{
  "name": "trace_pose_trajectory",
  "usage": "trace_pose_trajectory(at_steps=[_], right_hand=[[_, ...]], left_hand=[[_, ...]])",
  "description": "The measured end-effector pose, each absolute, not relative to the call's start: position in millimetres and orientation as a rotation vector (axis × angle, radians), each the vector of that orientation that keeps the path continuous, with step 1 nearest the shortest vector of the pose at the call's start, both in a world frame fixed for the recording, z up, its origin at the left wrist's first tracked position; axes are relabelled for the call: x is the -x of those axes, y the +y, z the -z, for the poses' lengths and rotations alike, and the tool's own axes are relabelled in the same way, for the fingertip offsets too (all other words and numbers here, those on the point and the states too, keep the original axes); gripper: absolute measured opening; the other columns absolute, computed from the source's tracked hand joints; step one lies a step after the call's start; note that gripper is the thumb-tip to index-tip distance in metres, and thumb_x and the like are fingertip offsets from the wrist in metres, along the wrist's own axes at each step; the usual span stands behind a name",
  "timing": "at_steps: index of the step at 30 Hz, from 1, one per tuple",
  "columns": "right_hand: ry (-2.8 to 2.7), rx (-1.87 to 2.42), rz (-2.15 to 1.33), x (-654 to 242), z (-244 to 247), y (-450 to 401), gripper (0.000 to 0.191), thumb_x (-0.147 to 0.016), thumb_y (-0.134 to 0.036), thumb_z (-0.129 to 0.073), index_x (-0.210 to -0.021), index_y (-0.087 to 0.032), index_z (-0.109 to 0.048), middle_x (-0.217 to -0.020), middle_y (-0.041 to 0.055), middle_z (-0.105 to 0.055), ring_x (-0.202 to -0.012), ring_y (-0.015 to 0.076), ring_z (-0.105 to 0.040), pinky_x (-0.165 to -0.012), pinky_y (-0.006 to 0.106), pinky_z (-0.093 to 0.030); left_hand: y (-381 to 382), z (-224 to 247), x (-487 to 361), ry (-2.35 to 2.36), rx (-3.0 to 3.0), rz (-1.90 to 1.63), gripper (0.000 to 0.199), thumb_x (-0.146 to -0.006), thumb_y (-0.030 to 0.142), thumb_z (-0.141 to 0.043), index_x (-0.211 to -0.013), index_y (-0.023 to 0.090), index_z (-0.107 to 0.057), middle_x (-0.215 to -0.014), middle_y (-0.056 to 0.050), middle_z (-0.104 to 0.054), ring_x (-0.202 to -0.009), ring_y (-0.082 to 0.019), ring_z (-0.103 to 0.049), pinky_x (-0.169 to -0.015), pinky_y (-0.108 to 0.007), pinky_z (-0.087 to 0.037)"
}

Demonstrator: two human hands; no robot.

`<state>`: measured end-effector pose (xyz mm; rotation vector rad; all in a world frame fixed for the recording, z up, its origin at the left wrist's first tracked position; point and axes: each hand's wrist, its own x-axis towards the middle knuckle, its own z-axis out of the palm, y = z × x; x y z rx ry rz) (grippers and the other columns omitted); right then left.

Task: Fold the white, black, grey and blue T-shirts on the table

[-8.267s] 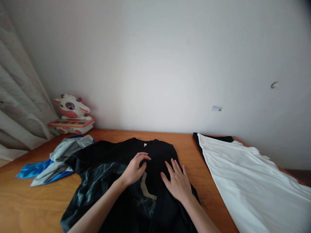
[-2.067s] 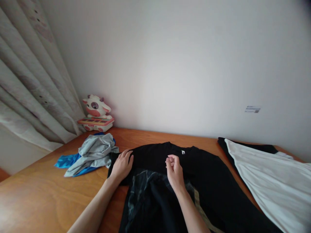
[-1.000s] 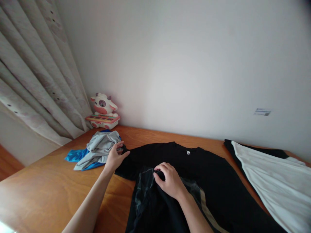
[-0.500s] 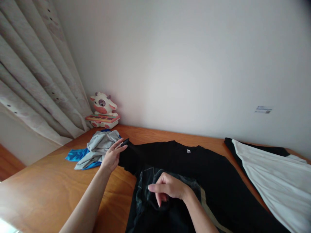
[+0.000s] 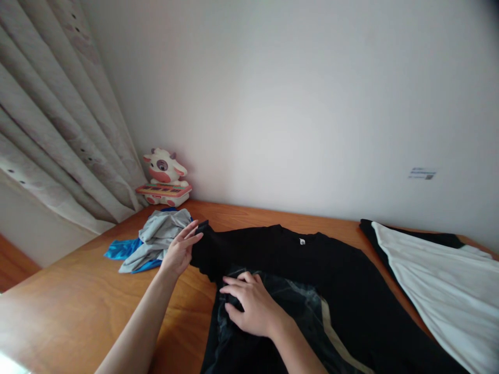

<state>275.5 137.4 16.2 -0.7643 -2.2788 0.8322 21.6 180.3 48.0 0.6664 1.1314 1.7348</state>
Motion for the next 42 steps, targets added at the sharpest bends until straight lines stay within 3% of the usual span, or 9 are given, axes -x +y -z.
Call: trace_pose_trajectory(at_steps=[3,8,13,18,21,26,31,36,42], right_hand=[[-2.270,0.794,-0.858,-272,-14,135,0.033,-0.082,-0.021,-0.069,-0.113,-0.034,-0.074,-0.129,0.0036,-0.071,-0.117,0.0313,-0.061,-0.102,0.056,-0.042],[-1.692,0.877,-1.229,-269,-3,151,0.030,-0.091,-0.043,-0.061,-0.114,-0.025,-0.070,-0.113,0.0074,-0.075,-0.097,0.0236,-0.070,-0.087,0.039,-0.053],[-1.233,0.885,-1.547,-269,8,168,0.061,-0.087,-0.060,-0.063,-0.130,-0.017,-0.060,-0.110,0.0132,-0.075,-0.094,0.0259,-0.073,-0.079,0.038,-0.056],[-1.261,0.851,-1.569,-269,4,167,0.057,-0.084,-0.062,-0.066,-0.119,-0.017,-0.065,-0.094,0.0075,-0.074,-0.091,0.0240,-0.070,-0.072,0.031,-0.054],[-1.247,0.866,-1.564,-269,4,168,0.056,-0.079,-0.065,-0.070,-0.109,-0.017,-0.066,-0.087,0.0058,-0.072,-0.087,0.0225,-0.067,-0.067,0.028,-0.050],[-1.159,0.898,-1.606,-269,13,174,0.052,-0.077,-0.059,-0.074,-0.108,-0.019,-0.064,-0.090,0.0059,-0.073,-0.082,0.0209,-0.066,-0.066,0.028,-0.049],[-1.028,0.937,-1.603,-270,11,174,0.067,-0.072,-0.051,-0.077,-0.128,-0.023,-0.056,-0.112,0.0081,-0.071,-0.101,0.0252,-0.066,-0.070,0.029,-0.052],[-0.991,1.011,-1.511,-274,9,175,0.102,-0.077,-0.045,-0.072,-0.159,-0.028,-0.013,-0.118,0.0065,-0.067,-0.097,0.0210,-0.066,-0.076,0.031,-0.054],[-1.234,1.062,-1.346,-283,16,184,0.073,-0.083,-0.048,-0.060,-0.148,-0.019,-0.047,-0.096,0.0060,-0.070,-0.085,0.0226,-0.065,-0.076,0.035,-0.054]], left_hand=[[179,-50,-22,1.122,-0.656,-1.713,0.054,-0.070,0.001,-0.071,-0.121,0.018,-0.069,-0.112,-0.005,-0.074,-0.091,-0.013,-0.073,-0.073,-0.013,-0.058],[174,-55,-43,0.998,-0.766,-1.679,0.064,-0.072,0.006,-0.070,-0.133,0.021,-0.059,-0.130,-0.006,-0.068,-0.119,-0.016,-0.066,-0.093,-0.017,-0.054],[166,-45,-78,0.801,-0.933,-1.458,0.074,-0.078,0.020,-0.065,-0.147,0.030,-0.043,-0.151,-0.008,-0.052,-0.134,-0.026,-0.055,-0.109,-0.041,-0.048],[161,-35,-97,0.535,-1.033,-1.160,0.063,-0.079,0.032,-0.068,-0.140,0.027,-0.053,-0.156,-0.012,-0.046,-0.144,-0.037,-0.041,-0.113,-0.057,-0.039],[162,-36,-94,0.434,-1.000,-1.229,0.044,-0.085,0.037,-0.065,-0.126,0.023,-0.064,-0.148,-0.013,-0.055,-0.139,-0.034,-0.047,-0.112,-0.053,-0.040],[167,-32,-84,0.695,-1.124,-1.390,0.025,-0.091,0.040,-0.065,-0.103,0.020,-0.071,-0.111,-0.009,-0.070,-0.101,-0.022,-0.065,-0.087,-0.035,-0.053],[162,-29,-89,1.141,-2.037,-1.126,0.038,-0.085,0.044,-0.071,-0.116,0.022,-0.066,-0.127,-0.012,-0.062,-0.121,-0.031,-0.056,-0.104,-0.046,-0.045],[151,-30,-96,1.179,-2.646,-0.541,0.071,-0.071,0.034,-0.076,-0.137,0.026,-0.052,-0.145,-0.013,-0.050,-0.131,-0.035,-0.048,-0.113,-0.055,-0.037],[149,-32,-97,1.174,-2.732,-0.388,0.092,-0.060,0.018,-0.064,-0.148,0.027,-0.038,-0.157,-0.012,-0.037,-0.141,-0.036,-0.038,-0.117,-0.057,-0.032]])
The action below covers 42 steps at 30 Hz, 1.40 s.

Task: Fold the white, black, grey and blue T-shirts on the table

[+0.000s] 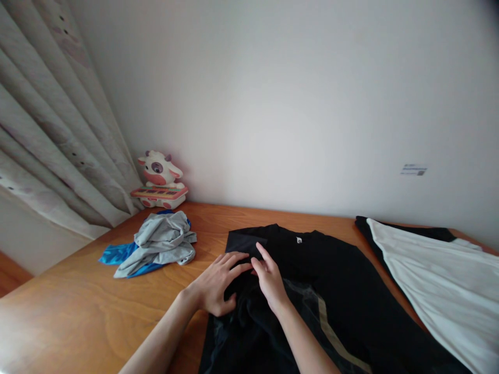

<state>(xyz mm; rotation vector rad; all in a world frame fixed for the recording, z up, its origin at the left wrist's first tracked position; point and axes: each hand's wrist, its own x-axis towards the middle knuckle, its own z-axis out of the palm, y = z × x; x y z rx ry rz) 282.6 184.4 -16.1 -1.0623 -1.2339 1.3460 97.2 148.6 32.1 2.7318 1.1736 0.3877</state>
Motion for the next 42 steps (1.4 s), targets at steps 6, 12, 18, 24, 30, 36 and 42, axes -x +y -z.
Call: trace_pose_trajectory(at_steps=[6,12,18,24,30,36,42], right_hand=[[-1.216,1.059,-0.885,-290,17,189,0.062,-0.086,-0.046,-0.056,-0.143,-0.021,-0.055,-0.125,0.0113,-0.067,-0.108,0.0258,-0.063,-0.092,0.039,-0.051],[-1.113,1.195,-0.754,-303,23,197,0.051,-0.082,-0.045,-0.057,-0.123,-0.017,-0.068,-0.123,0.0139,-0.069,-0.105,0.0275,-0.065,-0.092,0.041,-0.052],[-1.016,1.264,-0.833,-318,15,197,0.049,-0.079,-0.049,-0.061,-0.115,-0.017,-0.066,-0.100,0.0091,-0.070,-0.056,0.0146,-0.058,-0.052,0.030,-0.051],[-0.949,1.299,-0.931,-329,19,202,0.044,-0.078,-0.045,-0.060,-0.113,-0.020,-0.059,-0.083,0.0001,-0.063,-0.051,0.0137,-0.056,-0.046,0.026,-0.048],[-1.175,1.445,-0.646,-335,15,201,0.038,-0.084,-0.049,-0.055,-0.108,-0.020,-0.058,-0.076,0.0013,-0.063,-0.064,0.0189,-0.060,-0.067,0.032,-0.052],[-1.732,1.197,-1.269,-341,-24,188,0.045,-0.086,-0.064,-0.057,-0.075,-0.020,-0.062,-0.070,0.0043,-0.070,-0.059,0.0159,-0.064,-0.053,0.024,-0.046],[-1.934,1.203,-1.803,-347,-32,175,0.034,-0.069,-0.045,-0.082,-0.083,-0.016,-0.072,-0.074,0.0041,-0.074,-0.063,0.0142,-0.067,-0.053,0.020,-0.048]], left_hand=[[152,-28,-99,1.276,-2.784,-0.372,0.101,-0.064,0.005,-0.052,-0.156,0.032,-0.019,-0.165,-0.009,-0.023,-0.147,-0.031,-0.030,-0.118,-0.054,-0.031],[151,-38,-103,1.522,-2.657,-0.266,0.047,-0.064,0.011,-0.055,-0.110,0.023,-0.053,-0.113,-0.008,-0.064,-0.105,-0.027,-0.059,-0.092,-0.040,-0.050],[152,-41,-100,1.402,-2.693,-0.071,0.030,-0.058,0.010,-0.054,-0.080,0.024,-0.039,-0.085,-0.002,-0.063,-0.080,-0.022,-0.059,-0.070,-0.031,-0.044],[152,-39,-98,1.417,-2.736,-0.120,0.024,-0.071,0.019,-0.062,-0.081,0.024,-0.041,-0.087,-0.001,-0.061,-0.082,-0.021,-0.057,-0.071,-0.031,-0.043],[150,-35,-106,1.333,-2.879,-0.340,0.018,-0.084,0.027,-0.066,-0.092,0.024,-0.050,-0.101,-0.003,-0.062,-0.094,-0.023,-0.055,-0.083,-0.035,-0.044],[148,-37,-110,1.291,-2.891,-0.314,0.013,-0.092,0.032,-0.063,-0.097,0.023,-0.056,-0.102,-0.004,-0.062,-0.093,-0.022,-0.056,-0.082,-0.033,-0.045],[149,-35,-109,1.315,-2.859,-0.240,0.012,-0.088,0.028,-0.065,-0.096,0.022,-0.057,-0.100,-0.004,-0.062,-0.093,-0.022,-0.057,-0.081,-0.032,-0.044]])
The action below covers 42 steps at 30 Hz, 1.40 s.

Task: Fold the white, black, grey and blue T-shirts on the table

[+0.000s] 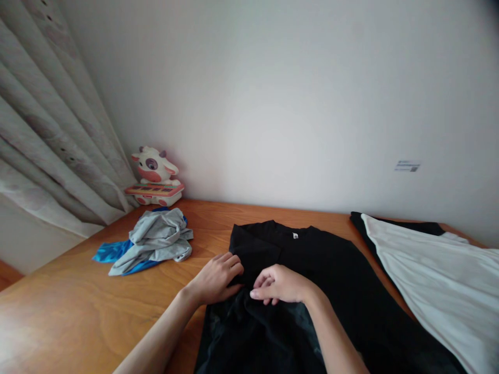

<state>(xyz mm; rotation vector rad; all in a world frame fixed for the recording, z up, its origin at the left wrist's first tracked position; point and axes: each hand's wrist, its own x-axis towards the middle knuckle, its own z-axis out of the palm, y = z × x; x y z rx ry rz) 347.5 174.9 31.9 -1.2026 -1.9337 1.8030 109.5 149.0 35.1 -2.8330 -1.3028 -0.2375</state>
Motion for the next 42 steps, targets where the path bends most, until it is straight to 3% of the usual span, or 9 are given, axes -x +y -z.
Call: trace_pose_trajectory(at_steps=[8,14,19,24,27,29,33,37,42], right_hand=[[-1.958,1.225,-1.884,-346,-37,164,0.036,-0.050,-0.023,-0.086,-0.083,-0.019,-0.072,-0.069,-0.0015,-0.071,-0.054,0.0118,-0.061,-0.048,0.021,-0.047],[-1.894,1.346,-1.690,-349,-39,159,0.040,-0.044,-0.019,-0.085,-0.083,-0.020,-0.075,-0.086,0.0027,-0.073,-0.047,0.0120,-0.059,-0.038,0.023,-0.046],[-2.050,1.192,-1.792,-349,-42,160,0.030,-0.052,-0.011,-0.067,-0.076,-0.023,-0.079,-0.069,-0.0023,-0.072,-0.060,0.0127,-0.062,-0.052,0.019,-0.046],[-2.244,1.017,-1.996,-344,-50,153,0.027,-0.056,-0.020,-0.073,-0.079,-0.028,-0.082,-0.066,-0.0055,-0.073,-0.062,0.0119,-0.061,-0.055,0.018,-0.041],[-2.280,1.040,-1.940,-339,-51,153,0.013,-0.061,-0.030,-0.079,-0.073,-0.026,-0.081,-0.063,-0.0043,-0.072,-0.057,0.0109,-0.058,-0.050,0.018,-0.036],[-2.136,1.065,-1.911,-337,-45,159,0.020,-0.070,-0.041,-0.075,-0.073,-0.022,-0.078,-0.062,-0.0021,-0.070,-0.051,0.0099,-0.056,-0.048,0.019,-0.037],[-1.686,1.259,-1.329,-344,-18,184,0.034,-0.086,-0.050,-0.058,-0.083,-0.019,-0.070,-0.068,0.0000,-0.065,-0.052,0.0119,-0.057,-0.052,0.023,-0.043],[-1.474,1.573,-0.685,-355,10,203,0.033,-0.085,-0.039,-0.058,-0.107,-0.016,-0.066,-0.101,0.0110,-0.068,-0.067,0.0181,-0.064,-0.072,0.034,-0.052],[-1.584,1.648,-0.497,-355,20,203,0.043,-0.088,-0.035,-0.056,-0.127,-0.017,-0.060,-0.124,0.0158,-0.065,-0.079,0.0226,-0.067,-0.074,0.037,-0.050]], left_hand=[[149,-36,-110,-1.294,2.842,0.289,0.014,-0.093,0.035,-0.062,-0.094,0.022,-0.057,-0.097,-0.004,-0.063,-0.090,-0.022,-0.058,-0.078,-0.031,-0.043],[149,-34,-110,-1.265,2.846,0.357,0.018,-0.097,0.040,-0.056,-0.093,0.022,-0.058,-0.095,-0.004,-0.062,-0.088,-0.021,-0.058,-0.077,-0.032,-0.043],[149,-35,-110,-1.282,2.841,0.290,0.010,-0.092,0.031,-0.060,-0.097,0.023,-0.058,-0.098,-0.004,-0.064,-0.090,-0.021,-0.059,-0.079,-0.032,-0.045],[149,-35,-109,-1.259,2.870,0.255,0.035,-0.081,0.010,-0.060,-0.112,0.024,-0.057,-0.113,-0.005,-0.065,-0.101,-0.024,-0.060,-0.090,-0.036,-0.048],[150,-33,-109,-1.203,2.867,0.289,0.043,-0.082,0.009,-0.059,-0.121,0.026,-0.054,-0.119,-0.006,-0.065,-0.106,-0.024,-0.060,-0.093,-0.037,-0.048],[150,-32,-110,-1.174,2.846,0.311,0.041,-0.085,0.012,-0.060,-0.123,0.027,-0.054,-0.117,-0.006,-0.065,-0.104,-0.024,-0.061,-0.091,-0.036,-0.049],[150,-31,-112,-1.117,2.820,0.327,0.024,-0.092,0.021,-0.059,-0.116,0.024,-0.060,-0.108,-0.005,-0.068,-0.096,-0.023,-0.062,-0.085,-0.034,-0.050],[150,-30,-114,-1.069,2.799,0.369,0.019,-0.101,0.034,-0.051,-0.104,0.021,-0.064,-0.097,-0.006,-0.068,-0.088,-0.021,-0.063,-0.078,-0.032,-0.050],[149,-32,-113,-1.013,2.836,0.430,0.023,-0.103,0.031,-0.046,-0.094,0.021,-0.065,-0.093,-0.005,-0.067,-0.082,-0.019,-0.062,-0.075,-0.031,-0.049]])
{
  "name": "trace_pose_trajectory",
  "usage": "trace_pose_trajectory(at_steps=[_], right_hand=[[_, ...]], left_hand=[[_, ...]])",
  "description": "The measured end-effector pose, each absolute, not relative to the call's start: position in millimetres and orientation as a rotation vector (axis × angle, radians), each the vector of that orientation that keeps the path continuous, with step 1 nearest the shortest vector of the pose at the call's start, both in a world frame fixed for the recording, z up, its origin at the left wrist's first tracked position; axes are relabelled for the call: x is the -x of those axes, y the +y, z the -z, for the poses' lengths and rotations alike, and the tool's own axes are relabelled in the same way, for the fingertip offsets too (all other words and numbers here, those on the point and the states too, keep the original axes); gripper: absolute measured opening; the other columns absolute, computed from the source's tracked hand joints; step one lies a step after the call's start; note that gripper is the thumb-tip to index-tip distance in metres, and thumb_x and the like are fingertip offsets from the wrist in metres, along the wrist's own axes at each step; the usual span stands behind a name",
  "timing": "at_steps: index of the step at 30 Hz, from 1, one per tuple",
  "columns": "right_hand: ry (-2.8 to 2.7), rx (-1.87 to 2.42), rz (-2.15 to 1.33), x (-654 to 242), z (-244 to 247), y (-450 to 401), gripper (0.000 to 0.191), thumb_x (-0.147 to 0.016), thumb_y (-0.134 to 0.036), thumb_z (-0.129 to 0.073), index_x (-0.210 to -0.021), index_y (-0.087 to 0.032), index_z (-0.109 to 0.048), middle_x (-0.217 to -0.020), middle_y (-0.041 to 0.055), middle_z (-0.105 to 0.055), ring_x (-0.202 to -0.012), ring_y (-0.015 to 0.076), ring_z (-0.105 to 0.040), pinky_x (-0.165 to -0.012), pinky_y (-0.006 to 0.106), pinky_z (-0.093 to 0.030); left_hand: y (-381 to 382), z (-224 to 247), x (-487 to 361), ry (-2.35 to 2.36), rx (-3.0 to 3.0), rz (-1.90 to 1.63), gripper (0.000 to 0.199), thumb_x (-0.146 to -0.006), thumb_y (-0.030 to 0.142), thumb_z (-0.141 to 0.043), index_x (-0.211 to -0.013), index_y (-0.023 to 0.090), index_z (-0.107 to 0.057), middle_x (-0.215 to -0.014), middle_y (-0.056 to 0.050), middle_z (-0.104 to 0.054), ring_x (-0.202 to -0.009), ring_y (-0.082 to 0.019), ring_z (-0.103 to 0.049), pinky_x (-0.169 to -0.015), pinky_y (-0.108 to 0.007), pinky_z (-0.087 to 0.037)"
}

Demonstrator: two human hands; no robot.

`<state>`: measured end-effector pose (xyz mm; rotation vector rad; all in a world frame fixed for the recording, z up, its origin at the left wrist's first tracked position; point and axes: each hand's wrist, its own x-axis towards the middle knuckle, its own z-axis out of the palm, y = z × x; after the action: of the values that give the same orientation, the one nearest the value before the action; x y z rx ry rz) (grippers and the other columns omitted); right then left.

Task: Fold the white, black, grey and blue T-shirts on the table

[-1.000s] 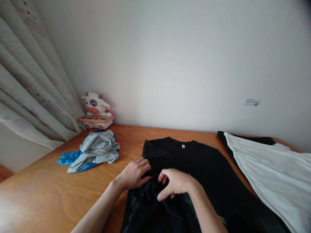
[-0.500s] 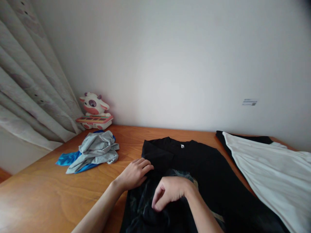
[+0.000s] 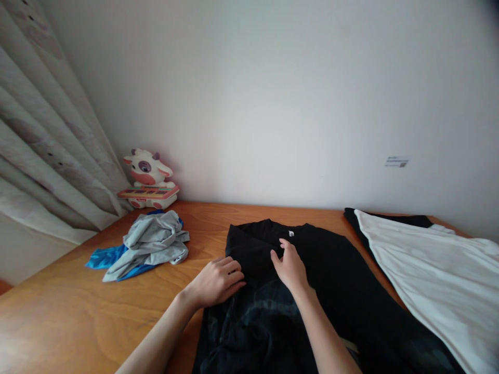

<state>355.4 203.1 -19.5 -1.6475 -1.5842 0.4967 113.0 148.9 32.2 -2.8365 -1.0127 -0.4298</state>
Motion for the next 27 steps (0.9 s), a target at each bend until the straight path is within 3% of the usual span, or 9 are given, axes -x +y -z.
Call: trace_pose_trajectory(at_steps=[3,9,12,15,18,22,27], right_hand=[[-1.648,1.626,-0.530,-353,17,202,0.040,-0.089,-0.036,-0.056,-0.126,-0.022,-0.061,-0.121,0.0103,-0.069,-0.081,0.0225,-0.068,-0.072,0.036,-0.049],[-1.665,1.567,-0.717,-359,14,206,0.027,-0.086,-0.032,-0.061,-0.109,-0.022,-0.071,-0.090,0.0034,-0.076,-0.082,0.0225,-0.070,-0.074,0.033,-0.048],[-1.679,1.534,-0.772,-361,13,206,0.024,-0.086,-0.032,-0.061,-0.102,-0.020,-0.074,-0.087,0.0049,-0.077,-0.084,0.0231,-0.072,-0.076,0.033,-0.050],[-1.624,1.473,-0.794,-362,11,208,0.025,-0.086,-0.034,-0.057,-0.092,-0.021,-0.076,-0.090,0.0062,-0.078,-0.085,0.0233,-0.073,-0.079,0.033,-0.054],[-1.401,1.401,-0.846,-364,11,211,0.034,-0.087,-0.045,-0.054,-0.098,-0.021,-0.076,-0.098,0.0082,-0.078,-0.086,0.0246,-0.073,-0.071,0.033,-0.059],[-1.240,1.401,-0.893,-367,15,216,0.043,-0.084,-0.052,-0.054,-0.104,-0.019,-0.072,-0.096,0.0086,-0.076,-0.077,0.0234,-0.073,-0.061,0.032,-0.059],[-1.462,1.551,-0.769,-367,25,214,0.039,-0.074,-0.040,-0.069,-0.107,-0.019,-0.071,-0.088,0.0068,-0.074,-0.074,0.0218,-0.071,-0.078,0.036,-0.056]], left_hand=[[147,-41,-111,-1.025,2.915,0.556,0.020,-0.100,0.026,-0.047,-0.092,0.020,-0.064,-0.093,-0.006,-0.067,-0.082,-0.018,-0.062,-0.075,-0.030,-0.048],[144,-51,-106,-1.101,3.023,0.826,0.013,-0.095,0.022,-0.050,-0.085,0.019,-0.059,-0.092,-0.007,-0.064,-0.085,-0.018,-0.061,-0.079,-0.029,-0.048],[145,-46,-103,-1.142,3.046,0.736,0.004,-0.089,0.025,-0.058,-0.089,0.021,-0.060,-0.097,-0.006,-0.063,-0.090,-0.019,-0.060,-0.082,-0.031,-0.048],[147,-40,-99,-1.242,3.007,0.578,0.027,-0.074,0.024,-0.068,-0.100,0.023,-0.059,-0.106,-0.007,-0.061,-0.097,-0.023,-0.059,-0.085,-0.034,-0.048],[149,-36,-95,-1.361,2.959,0.505,0.040,-0.064,0.015,-0.063,-0.102,0.023,-0.053,-0.103,-0.005,-0.060,-0.093,-0.023,-0.059,-0.081,-0.033,-0.047],[150,-36,-93,-1.404,2.960,0.393,0.035,-0.062,0.009,-0.054,-0.093,0.024,-0.049,-0.088,-0.001,-0.060,-0.077,-0.019,-0.057,-0.069,-0.029,-0.042],[151,-34,-96,-1.394,2.963,0.295,0.027,-0.060,0.011,-0.052,-0.084,0.024,-0.045,-0.082,0.000,-0.058,-0.074,-0.019,-0.056,-0.065,-0.030,-0.036]])
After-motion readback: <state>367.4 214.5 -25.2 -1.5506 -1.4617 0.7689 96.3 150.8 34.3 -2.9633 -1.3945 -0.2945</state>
